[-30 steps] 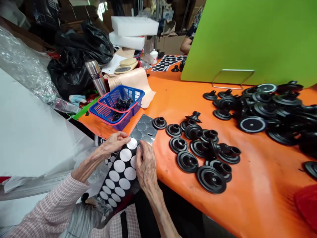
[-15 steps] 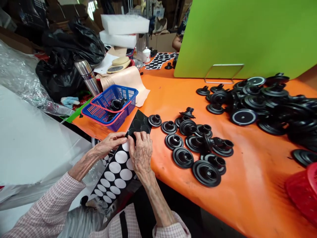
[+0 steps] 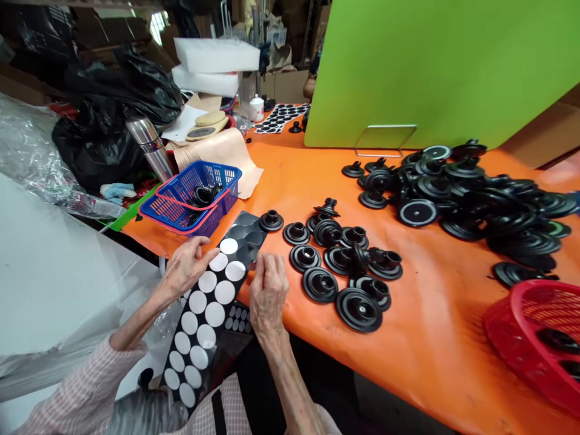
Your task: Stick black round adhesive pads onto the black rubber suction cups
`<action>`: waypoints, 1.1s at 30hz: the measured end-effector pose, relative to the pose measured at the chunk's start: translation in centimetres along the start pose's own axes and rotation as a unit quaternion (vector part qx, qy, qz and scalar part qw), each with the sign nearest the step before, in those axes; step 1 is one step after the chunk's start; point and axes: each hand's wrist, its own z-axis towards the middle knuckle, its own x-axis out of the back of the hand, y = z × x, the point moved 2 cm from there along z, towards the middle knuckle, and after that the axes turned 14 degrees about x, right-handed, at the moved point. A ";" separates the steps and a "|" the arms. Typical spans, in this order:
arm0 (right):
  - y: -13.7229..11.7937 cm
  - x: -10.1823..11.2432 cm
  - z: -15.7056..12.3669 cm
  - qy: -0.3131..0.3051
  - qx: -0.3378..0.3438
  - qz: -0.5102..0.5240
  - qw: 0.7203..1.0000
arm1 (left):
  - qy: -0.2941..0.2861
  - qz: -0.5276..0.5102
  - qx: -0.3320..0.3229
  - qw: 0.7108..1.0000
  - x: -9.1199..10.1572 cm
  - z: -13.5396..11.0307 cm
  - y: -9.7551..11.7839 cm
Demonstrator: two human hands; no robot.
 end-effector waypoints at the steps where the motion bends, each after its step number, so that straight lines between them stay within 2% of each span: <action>1: -0.4 0.3 -0.4 -0.015 0.021 0.002 1.000 | -0.021 -0.016 0.000 1.000 -0.3 -0.5 0.3; 3: -1.3 0.6 -1.4 -0.047 0.052 0.024 0.997 | -0.131 -0.073 0.026 0.988 -1.3 -1.3 1.0; 4: -1.7 0.7 -1.8 -0.066 0.055 0.045 0.995 | -0.193 -0.108 0.047 0.974 -1.9 -1.7 1.3; 5: -2.0 0.8 -2.2 -0.084 0.049 0.072 0.993 | -0.230 -0.140 0.068 0.961 -2.4 -2.0 1.6; 6: -2.1 1.0 -2.5 -0.095 0.028 0.100 0.990 | -0.241 -0.165 0.085 0.953 -2.9 -2.2 1.8; 8: -1.7 1.6 -2.6 -0.089 -0.056 0.147 0.984 | -0.238 -0.189 0.095 0.948 -3.6 -2.3 2.1; 11: -0.2 2.8 -2.1 -0.025 -0.193 0.187 0.963 | -0.275 -0.134 0.051 0.951 -4.6 -2.0 3.0; 12: 0.3 3.2 -1.9 0.006 -0.216 0.184 0.959 | -0.258 -0.089 0.023 0.962 -4.8 -1.5 3.5; 13: 0.7 3.6 -1.6 0.035 -0.225 0.174 0.958 | -0.211 -0.040 -0.008 0.977 -5.0 -0.9 4.2; 15: 1.2 4.4 -1.1 0.074 -0.217 0.144 0.963 | -0.074 0.034 -0.071 0.994 -5.5 1.1 5.9; 16: 1.2 4.8 -1.0 0.071 -0.208 0.136 0.966 | -0.017 0.049 -0.096 0.994 -5.9 2.3 6.8; 17: 1.2 5.1 -0.9 0.054 -0.202 0.141 0.968 | 0.008 0.055 -0.116 0.992 -6.6 3.5 7.6; 20: 0.8 5.9 -1.2 -0.031 -0.188 0.167 0.967 | -0.036 0.051 -0.130 0.990 -9.0 6.8 9.4; 22: 0.7 6.6 -1.6 -0.062 -0.154 0.148 0.975 | -0.062 0.032 -0.114 0.991 -9.9 8.0 9.7; 24: 0.6 7.3 -2.0 -0.077 -0.101 0.109 0.986 | -0.087 0.003 -0.086 0.992 -9.8 8.0 9.4; 26: 0.6 7.9 -2.3 -0.085 -0.061 0.082 0.991 | -0.129 -0.026 -0.055 0.990 -8.9 6.9 8.8; 28: 0.5 8.3 -2.3 -0.090 -0.062 0.080 0.991 | -0.215 -0.115 0.014 0.970 -7.9 5.0 7.9; 29: 0.4 8.5 -2.3 -0.088 -0.078 0.090 0.989 | -0.263 -0.182 0.065 0.945 -7.5 3.8 7.4; 31: 0.1 8.8 -2.0 -0.088 -0.135 0.131 0.978 | -0.335 -0.321 0.163 0.871 -6.9 1.4 6.3; 32: 0.0 9.0 -1.9 -0.090 -0.167 0.161 0.969 | -0.351 -0.368 0.188 0.840 -6.7 0.2 5.8; 33: -0.2 9.1 -1.7 -0.090 -0.197 0.193 0.957 | -0.357 -0.388 0.192 0.828 -6.6 -0.8 5.4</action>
